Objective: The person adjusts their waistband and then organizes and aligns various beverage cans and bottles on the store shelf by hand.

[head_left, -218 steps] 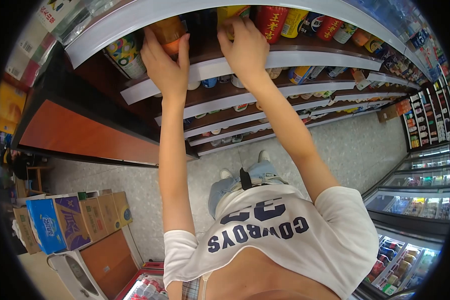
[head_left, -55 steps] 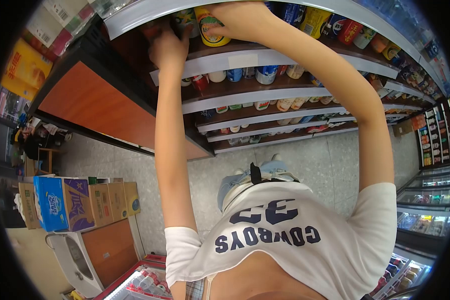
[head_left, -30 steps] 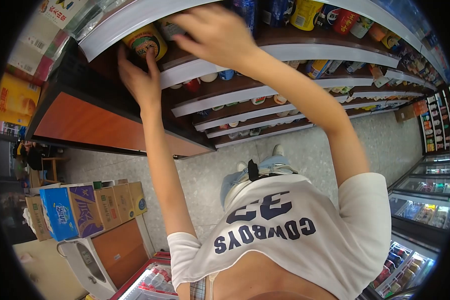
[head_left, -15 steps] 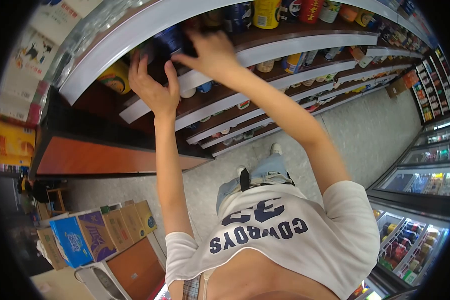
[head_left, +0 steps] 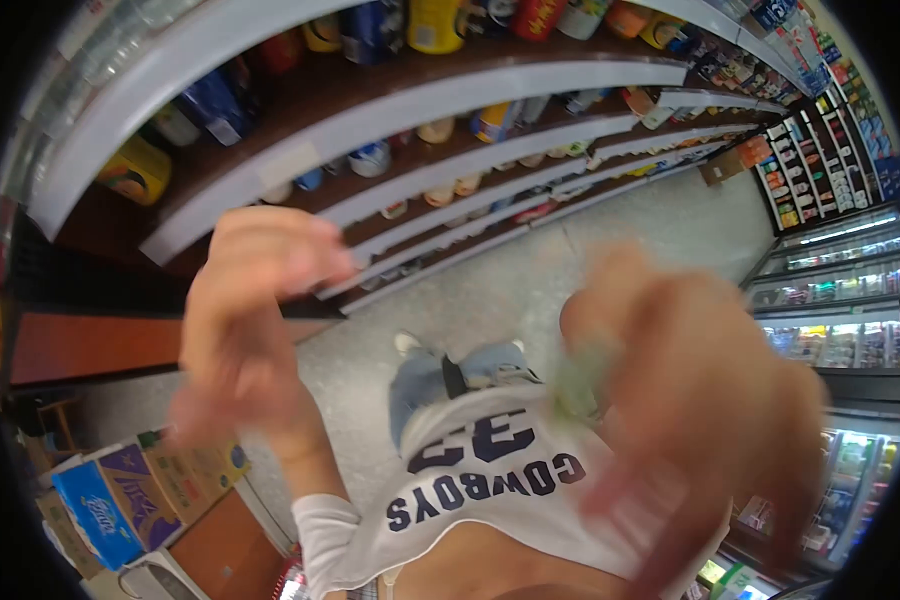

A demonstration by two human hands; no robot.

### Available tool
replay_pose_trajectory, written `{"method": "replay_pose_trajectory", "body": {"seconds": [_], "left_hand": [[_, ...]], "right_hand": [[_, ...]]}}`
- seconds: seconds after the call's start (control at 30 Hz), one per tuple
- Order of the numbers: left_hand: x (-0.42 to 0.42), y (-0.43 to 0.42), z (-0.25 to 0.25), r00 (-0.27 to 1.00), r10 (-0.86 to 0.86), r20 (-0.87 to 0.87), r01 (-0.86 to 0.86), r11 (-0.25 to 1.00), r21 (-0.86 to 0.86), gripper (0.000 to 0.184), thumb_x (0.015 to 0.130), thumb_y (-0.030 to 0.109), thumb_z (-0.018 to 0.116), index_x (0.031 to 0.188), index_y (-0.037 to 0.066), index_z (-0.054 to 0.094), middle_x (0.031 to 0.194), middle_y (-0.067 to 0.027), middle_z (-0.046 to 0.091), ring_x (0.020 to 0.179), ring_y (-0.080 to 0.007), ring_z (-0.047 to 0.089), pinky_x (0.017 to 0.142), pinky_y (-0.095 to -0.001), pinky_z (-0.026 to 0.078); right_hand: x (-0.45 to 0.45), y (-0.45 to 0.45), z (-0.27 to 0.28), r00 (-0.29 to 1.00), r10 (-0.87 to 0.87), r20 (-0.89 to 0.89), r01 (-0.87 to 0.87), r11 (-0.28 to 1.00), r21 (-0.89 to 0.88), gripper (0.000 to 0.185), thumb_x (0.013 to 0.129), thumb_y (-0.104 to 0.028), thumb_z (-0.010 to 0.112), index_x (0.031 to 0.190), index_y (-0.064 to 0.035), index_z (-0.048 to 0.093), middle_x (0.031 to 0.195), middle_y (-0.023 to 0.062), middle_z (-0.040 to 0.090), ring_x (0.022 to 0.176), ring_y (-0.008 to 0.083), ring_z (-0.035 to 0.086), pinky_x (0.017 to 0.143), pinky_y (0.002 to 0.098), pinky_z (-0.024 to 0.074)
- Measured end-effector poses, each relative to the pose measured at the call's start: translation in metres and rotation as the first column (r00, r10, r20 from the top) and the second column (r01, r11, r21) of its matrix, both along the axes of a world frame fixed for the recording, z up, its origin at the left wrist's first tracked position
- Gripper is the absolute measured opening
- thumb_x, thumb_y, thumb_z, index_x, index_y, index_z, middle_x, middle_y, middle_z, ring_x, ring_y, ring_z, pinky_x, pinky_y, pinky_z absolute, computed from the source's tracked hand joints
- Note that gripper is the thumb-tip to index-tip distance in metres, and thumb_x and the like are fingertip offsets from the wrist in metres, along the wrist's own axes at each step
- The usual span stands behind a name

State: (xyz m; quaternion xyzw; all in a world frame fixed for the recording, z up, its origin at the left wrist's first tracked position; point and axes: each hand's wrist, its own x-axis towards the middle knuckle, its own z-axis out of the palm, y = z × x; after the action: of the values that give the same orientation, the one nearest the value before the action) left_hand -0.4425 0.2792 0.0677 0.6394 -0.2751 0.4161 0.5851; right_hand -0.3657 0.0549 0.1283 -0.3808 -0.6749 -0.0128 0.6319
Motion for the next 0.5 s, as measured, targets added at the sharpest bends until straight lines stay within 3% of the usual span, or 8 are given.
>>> {"method": "replay_pose_trajectory", "body": {"seconds": [0.03,0.07,0.1,0.23,0.5], "left_hand": [[-0.014,-0.021,0.014,0.947,0.276,-0.164,-0.233,0.943,0.239,0.054,0.103,0.048,0.034,0.104,0.000,0.059,0.087,-0.0111,0.067,0.086,-0.0260,0.061,0.081,-0.0356,0.047],[-0.028,-0.041,0.028,0.813,0.539,-0.219,-0.363,0.765,0.532,0.052,0.102,0.048,0.034,0.102,0.002,0.059,0.082,-0.0079,0.065,0.084,-0.0245,0.059,0.078,-0.0358,0.046],[-0.026,-0.064,0.035,0.828,0.537,-0.160,-0.361,0.731,0.579,0.052,0.102,0.048,0.034,0.101,0.002,0.058,0.082,-0.0077,0.065,0.084,-0.0243,0.059,0.078,-0.0358,0.046],[-0.030,-0.160,0.025,0.987,0.150,0.057,-0.159,0.861,0.484,0.050,0.101,0.048,0.035,0.097,0.004,0.057,0.080,-0.0070,0.063,0.082,-0.0237,0.058,0.076,-0.0357,0.045],[-0.027,-0.338,0.007,0.968,-0.153,0.200,0.049,0.894,0.446,0.047,0.099,0.048,0.037,0.090,0.006,0.055,0.076,-0.0056,0.059,0.078,-0.0225,0.055,0.074,-0.0354,0.043]], "right_hand": [[-0.007,-0.025,0.011,0.999,-0.021,0.034,0.020,1.000,0.017,0.040,0.098,-0.039,0.051,0.103,-0.0019,0.065,0.100,0.0170,0.068,0.086,0.0259,0.066,0.077,0.0382,0.0483],[-0.011,-0.049,0.016,0.997,-0.059,0.039,0.059,0.998,0.017,0.040,0.098,-0.039,0.051,0.103,-0.0021,0.065,0.100,0.0168,0.068,0.086,0.0257,0.066,0.077,0.0381,0.0481],[-0.015,-0.069,0.021,0.994,-0.088,0.058,0.087,0.996,0.016,0.040,0.098,-0.039,0.051,0.103,-0.0022,0.066,0.100,0.0166,0.068,0.085,0.0255,0.065,0.076,0.0379,0.0478],[-0.033,-0.164,0.031,0.964,-0.216,0.152,0.209,0.976,0.066,0.039,0.097,-0.039,0.051,0.102,-0.0027,0.066,0.098,0.0156,0.068,0.083,0.0248,0.064,0.075,0.0374,0.0466],[-0.081,-0.351,0.040,0.838,-0.514,0.182,0.505,0.857,0.097,0.039,0.097,-0.040,0.052,0.100,-0.0038,0.066,0.094,0.0137,0.067,0.079,0.0232,0.061,0.072,0.0363,0.0443]]}}
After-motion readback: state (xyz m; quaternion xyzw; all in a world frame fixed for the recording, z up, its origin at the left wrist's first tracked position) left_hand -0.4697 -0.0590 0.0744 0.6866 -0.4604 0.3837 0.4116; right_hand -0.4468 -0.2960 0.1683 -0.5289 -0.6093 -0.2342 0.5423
